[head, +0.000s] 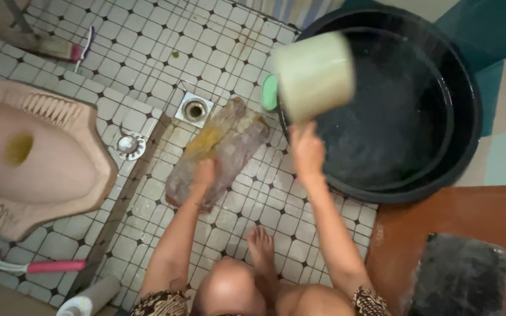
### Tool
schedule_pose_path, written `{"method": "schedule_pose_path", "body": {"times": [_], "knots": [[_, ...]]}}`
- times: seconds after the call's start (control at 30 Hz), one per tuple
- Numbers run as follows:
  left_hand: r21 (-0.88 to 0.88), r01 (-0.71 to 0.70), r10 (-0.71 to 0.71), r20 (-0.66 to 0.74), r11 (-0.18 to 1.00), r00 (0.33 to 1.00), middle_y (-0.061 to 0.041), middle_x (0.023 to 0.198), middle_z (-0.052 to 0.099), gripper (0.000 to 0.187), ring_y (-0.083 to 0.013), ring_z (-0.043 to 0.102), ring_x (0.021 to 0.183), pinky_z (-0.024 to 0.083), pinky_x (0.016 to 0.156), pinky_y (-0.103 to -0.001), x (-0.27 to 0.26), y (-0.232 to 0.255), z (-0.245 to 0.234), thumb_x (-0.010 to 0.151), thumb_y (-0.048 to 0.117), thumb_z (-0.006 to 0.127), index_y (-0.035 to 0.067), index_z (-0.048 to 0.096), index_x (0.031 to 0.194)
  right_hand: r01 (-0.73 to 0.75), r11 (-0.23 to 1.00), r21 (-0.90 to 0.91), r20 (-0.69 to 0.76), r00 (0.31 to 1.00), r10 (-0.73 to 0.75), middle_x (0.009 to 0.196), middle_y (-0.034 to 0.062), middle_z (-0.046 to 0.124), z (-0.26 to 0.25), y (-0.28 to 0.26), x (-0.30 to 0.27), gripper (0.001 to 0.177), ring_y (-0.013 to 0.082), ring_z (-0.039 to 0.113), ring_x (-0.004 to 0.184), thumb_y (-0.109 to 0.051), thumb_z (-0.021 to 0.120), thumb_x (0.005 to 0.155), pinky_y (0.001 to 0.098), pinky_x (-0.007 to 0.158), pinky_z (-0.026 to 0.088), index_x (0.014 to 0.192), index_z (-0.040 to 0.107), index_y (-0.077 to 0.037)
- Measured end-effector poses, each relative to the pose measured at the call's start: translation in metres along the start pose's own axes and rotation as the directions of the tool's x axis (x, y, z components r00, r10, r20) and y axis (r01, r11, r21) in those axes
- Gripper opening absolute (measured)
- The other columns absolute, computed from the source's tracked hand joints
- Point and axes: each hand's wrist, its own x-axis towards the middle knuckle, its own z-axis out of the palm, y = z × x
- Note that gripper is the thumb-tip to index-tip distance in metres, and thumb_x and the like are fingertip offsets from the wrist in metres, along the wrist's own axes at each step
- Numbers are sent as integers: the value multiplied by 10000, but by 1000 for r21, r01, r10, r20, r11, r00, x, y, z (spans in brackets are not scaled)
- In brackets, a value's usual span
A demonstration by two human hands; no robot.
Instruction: The person washes a pair of light-colored pants by hand on a tiled bathroom floor, using a green brush to scrub the fabric and rinsing it with water from a green scoop taken from a large black basin.
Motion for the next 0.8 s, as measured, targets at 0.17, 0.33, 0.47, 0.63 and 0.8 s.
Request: {"method": "schedule_pose_path", "body": {"times": [0.17, 0.33, 0.47, 0.63, 0.8], "knots": [[-19, -79, 78, -59, 997, 995, -222, 947, 738, 273, -426, 716, 853, 555, 742, -548, -11, 35, -12, 907, 302, 629, 61, 749, 956, -386, 899, -205, -151, 920, 360, 1025, 365, 673, -1, 132, 41, 264, 551, 660, 892, -148, 412, 1005, 618, 798, 504, 1166, 501, 41], [-83, -71, 70, -12, 994, 997, -218, 963, 740, 212, -417, 715, 878, 559, 780, -529, 0, 60, -17, 915, 232, 604, 117, 762, 997, -319, 914, -252, 219, 901, 375, 981, 300, 653, 37, 226, 39, 258, 470, 630, 917, -188, 461, 1047, 532, 796, 493, 1125, 558, 37], [-235, -219, 221, -17, 947, 975, -198, 956, 751, 185, -384, 735, 880, 572, 807, -486, 11, 67, -11, 881, 215, 636, 123, 768, 971, -795, 443, 415, 671, 596, 440, 800, 126, 548, 36, 227, 57, 262, 247, 504, 674, -181, 479, 1048, 372, 559, 398, 1180, 514, 42], [-327, -274, 293, 9, 904, 956, -182, 1033, 740, 204, -374, 714, 925, 562, 805, -465, 34, 107, -30, 874, 190, 667, 108, 753, 1039, -679, -104, 726, 685, 703, 189, 753, 23, 506, 32, 204, 76, 309, 88, 445, 564, -159, 497, 1061, 239, 453, 359, 1248, 528, 85], [-403, -249, 277, 12, 881, 961, -135, 1093, 756, 252, -313, 723, 1023, 559, 886, -426, 87, 171, -79, 936, 203, 689, 126, 712, 1174, -477, -78, 875, 483, 855, 187, 780, 40, 520, 18, 129, 101, 297, 100, 454, 556, -131, 501, 1031, 258, 451, 375, 1219, 553, 93]]}}
